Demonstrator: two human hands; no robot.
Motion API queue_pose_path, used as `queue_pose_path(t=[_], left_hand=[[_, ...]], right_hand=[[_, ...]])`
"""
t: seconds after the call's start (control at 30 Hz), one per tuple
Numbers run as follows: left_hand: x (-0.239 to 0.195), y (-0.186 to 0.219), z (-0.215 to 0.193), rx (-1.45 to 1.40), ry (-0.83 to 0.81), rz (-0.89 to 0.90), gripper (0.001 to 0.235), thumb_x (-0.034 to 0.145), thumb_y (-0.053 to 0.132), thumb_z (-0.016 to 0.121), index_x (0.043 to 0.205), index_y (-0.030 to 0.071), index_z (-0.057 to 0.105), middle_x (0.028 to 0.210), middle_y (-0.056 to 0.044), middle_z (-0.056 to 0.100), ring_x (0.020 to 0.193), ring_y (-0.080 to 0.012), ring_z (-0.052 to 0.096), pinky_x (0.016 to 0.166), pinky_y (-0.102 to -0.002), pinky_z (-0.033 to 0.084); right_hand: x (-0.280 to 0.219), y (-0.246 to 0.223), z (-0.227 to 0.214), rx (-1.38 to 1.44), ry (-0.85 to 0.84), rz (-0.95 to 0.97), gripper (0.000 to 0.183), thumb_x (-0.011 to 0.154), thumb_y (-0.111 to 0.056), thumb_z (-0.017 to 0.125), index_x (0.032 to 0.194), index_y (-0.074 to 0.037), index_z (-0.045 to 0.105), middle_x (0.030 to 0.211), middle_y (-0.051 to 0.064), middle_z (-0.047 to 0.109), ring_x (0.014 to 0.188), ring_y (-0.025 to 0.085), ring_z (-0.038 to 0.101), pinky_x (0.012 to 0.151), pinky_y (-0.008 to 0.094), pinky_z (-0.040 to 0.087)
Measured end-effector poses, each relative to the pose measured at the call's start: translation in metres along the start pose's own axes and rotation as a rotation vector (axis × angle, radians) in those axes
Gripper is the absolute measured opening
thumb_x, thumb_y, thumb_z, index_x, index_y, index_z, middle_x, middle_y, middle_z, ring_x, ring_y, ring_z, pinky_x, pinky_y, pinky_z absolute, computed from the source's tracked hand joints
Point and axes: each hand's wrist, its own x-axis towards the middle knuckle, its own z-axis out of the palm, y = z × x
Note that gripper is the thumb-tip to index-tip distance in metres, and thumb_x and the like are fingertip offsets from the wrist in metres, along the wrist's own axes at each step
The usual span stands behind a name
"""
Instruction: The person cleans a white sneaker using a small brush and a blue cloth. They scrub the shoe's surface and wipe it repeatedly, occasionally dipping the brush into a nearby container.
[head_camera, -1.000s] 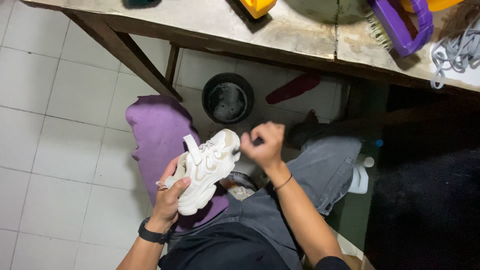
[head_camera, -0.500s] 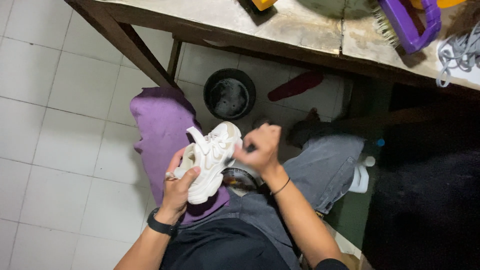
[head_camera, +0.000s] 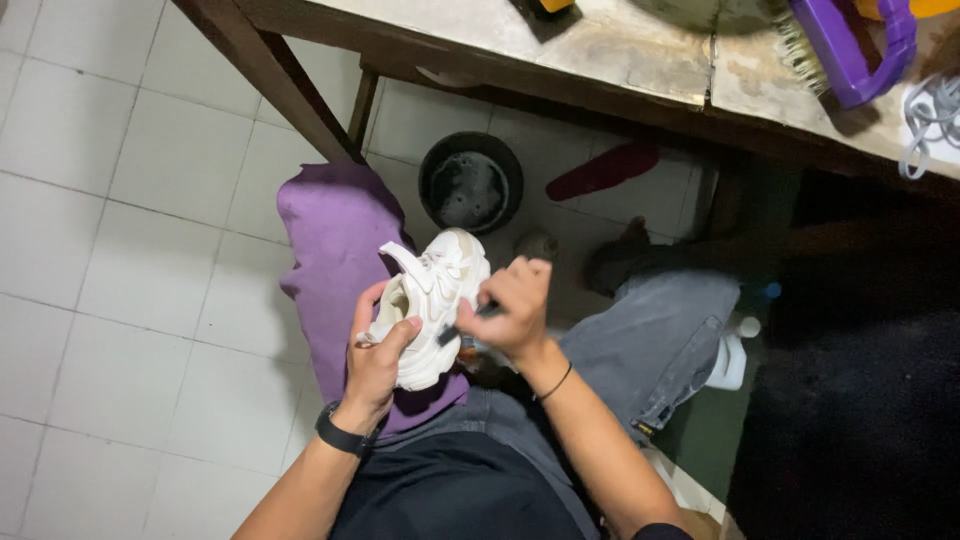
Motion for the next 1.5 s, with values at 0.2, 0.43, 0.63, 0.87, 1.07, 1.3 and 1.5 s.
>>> queue_pose_path(t=[0.2,0.43,0.63,0.87,1.07,1.3,1.5], left_hand=[[-0.007,0.011,0.008,0.012,0.025,-0.027,0.067,0.073,0.015,0.083,0.136,0.013,0.061,0.115,-0.02,0.066,0.104,-0.0264,0.062,0.086,-0.038,0.056],[-0.007,0.02,0.012,-0.049,0.014,-0.104,0.071,0.074,0.013,0.081,0.141,0.012,0.057,0.121,-0.024,0.064,0.108,-0.0284,0.061,0.087,-0.039,0.056],[-0.013,0.03,0.016,-0.153,0.013,-0.18,0.073,0.077,0.01,0.078,0.145,0.009,0.05,0.126,-0.023,0.06,0.112,-0.0291,0.058,0.09,-0.04,0.055],[-0.012,0.032,0.019,-0.147,0.011,-0.195,0.077,0.077,0.01,0.081,0.146,0.012,0.048,0.126,-0.023,0.059,0.11,-0.0286,0.058,0.088,-0.04,0.057],[-0.015,0.029,0.02,-0.13,0.043,-0.179,0.078,0.076,0.011,0.083,0.146,0.012,0.048,0.124,-0.024,0.058,0.111,-0.0299,0.058,0.089,-0.041,0.056],[-0.013,0.025,0.028,-0.121,0.066,-0.16,0.081,0.075,0.013,0.084,0.147,0.015,0.047,0.124,-0.024,0.06,0.112,-0.0311,0.061,0.089,-0.043,0.057],[-0.018,0.03,0.028,-0.07,0.079,-0.152,0.083,0.074,0.013,0.086,0.147,0.013,0.047,0.125,-0.023,0.059,0.113,-0.0306,0.06,0.092,-0.043,0.056]], right_hand=[[0.009,0.019,0.001,-0.075,0.031,0.021,0.032,0.065,-0.031,0.081,0.059,-0.024,0.05,0.053,-0.003,0.049,0.055,0.022,0.052,0.072,0.037,0.04],[-0.012,0.028,0.01,-0.101,0.032,0.166,0.037,0.071,-0.031,0.084,0.062,-0.023,0.049,0.054,-0.004,0.047,0.057,0.022,0.054,0.076,0.035,0.042],[-0.009,0.023,0.01,-0.092,-0.003,0.126,0.034,0.072,-0.026,0.082,0.063,-0.021,0.05,0.056,-0.003,0.049,0.06,0.024,0.054,0.078,0.038,0.041],[-0.014,0.01,0.007,0.046,0.005,0.068,0.039,0.073,-0.035,0.084,0.06,-0.023,0.049,0.055,-0.005,0.047,0.057,0.021,0.05,0.076,0.035,0.039],[-0.015,-0.013,0.001,0.032,-0.015,0.014,0.037,0.075,-0.032,0.081,0.06,-0.022,0.049,0.056,-0.003,0.049,0.058,0.022,0.049,0.075,0.037,0.038],[-0.014,-0.041,-0.005,-0.032,0.022,-0.018,0.037,0.071,-0.032,0.081,0.058,-0.023,0.047,0.054,-0.003,0.049,0.058,0.022,0.049,0.077,0.038,0.037],[-0.016,-0.056,-0.014,-0.075,-0.007,-0.043,0.039,0.074,-0.033,0.08,0.057,-0.024,0.047,0.054,-0.004,0.049,0.057,0.02,0.047,0.077,0.038,0.035]])
